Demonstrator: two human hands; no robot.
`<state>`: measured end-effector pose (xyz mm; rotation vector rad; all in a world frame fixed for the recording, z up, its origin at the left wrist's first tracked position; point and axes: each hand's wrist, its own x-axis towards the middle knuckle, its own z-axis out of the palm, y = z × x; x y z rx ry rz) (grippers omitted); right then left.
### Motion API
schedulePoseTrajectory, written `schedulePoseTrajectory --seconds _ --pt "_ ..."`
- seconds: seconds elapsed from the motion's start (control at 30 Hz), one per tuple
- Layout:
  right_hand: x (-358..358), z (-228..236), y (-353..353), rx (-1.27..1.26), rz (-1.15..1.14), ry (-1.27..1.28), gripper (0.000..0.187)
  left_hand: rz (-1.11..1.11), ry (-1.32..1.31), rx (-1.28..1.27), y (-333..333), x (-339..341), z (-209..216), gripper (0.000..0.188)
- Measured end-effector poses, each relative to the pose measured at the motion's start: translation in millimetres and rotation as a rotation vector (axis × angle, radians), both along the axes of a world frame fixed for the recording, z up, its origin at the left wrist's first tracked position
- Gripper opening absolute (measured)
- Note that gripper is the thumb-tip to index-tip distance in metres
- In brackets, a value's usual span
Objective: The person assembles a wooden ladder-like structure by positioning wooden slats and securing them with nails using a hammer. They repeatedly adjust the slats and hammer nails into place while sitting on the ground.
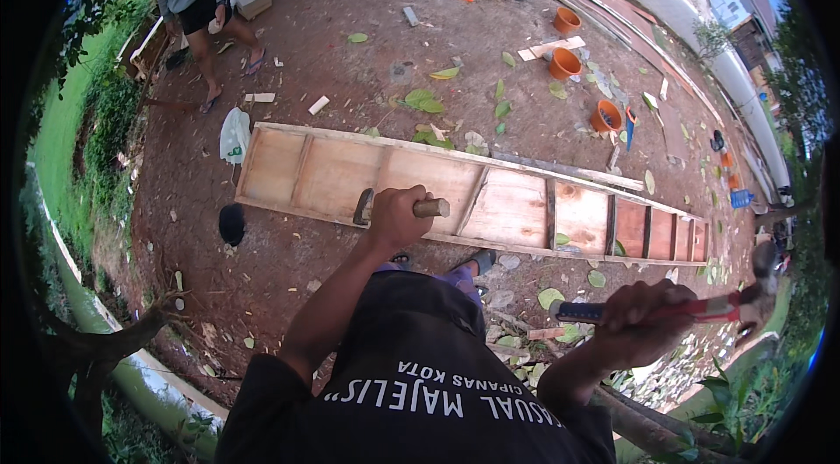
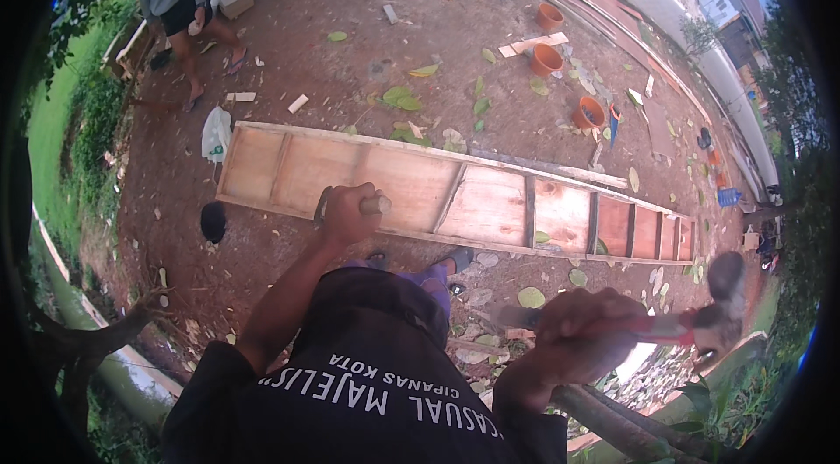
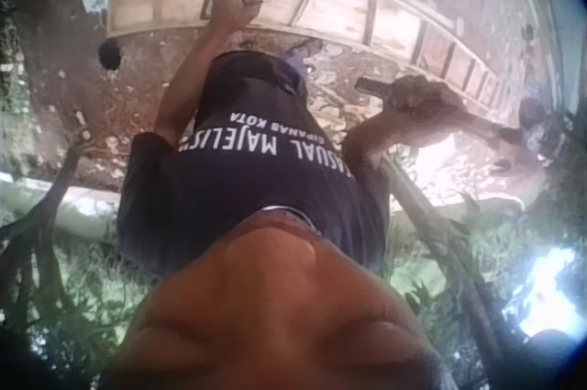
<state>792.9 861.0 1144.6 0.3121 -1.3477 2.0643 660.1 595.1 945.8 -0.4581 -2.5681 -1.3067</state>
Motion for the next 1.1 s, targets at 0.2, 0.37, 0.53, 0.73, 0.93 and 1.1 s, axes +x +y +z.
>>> schedulePoseTrajectory --seconds 0.2,0.37,0.53,0.73,0.93,1.1 --pt "-6.8 -51.9 -30.6 0.655 0.043 -0.213 0.034 0.036 0.022 0.03 5.3 -12.8 7.1 0.01" --pt "25.4 -128.8 -47.2 1.093 0.179 -0.904 0.032 -0.016 0.008 0.056 -3.2 -0.7 9.3 0.014" --pt "3.4 -101.4 -51.5 1.009 0.155 -0.88 0.027 -0.07 0.035 0.047 4.0 -0.5 0.3 0.009" --pt "-1.0 -85.7 -19.1 0.914 0.037 -0.701 0.025 -0.05 0.048 -0.029 4.6 -6.6 -15.2 0.01" --pt "-0.9 20.9 -19.8 -0.04 -0.185 0.385 0.038 -0.042 0.025 -0.012 0.6 -12.8 -15.5 0.011" --pt "-14.0 -148.9 -35.4 1.22 0.171 -1.056 0.036 0.066 0.054 -0.136 -5.8 -30.8 -14.5 0.012"
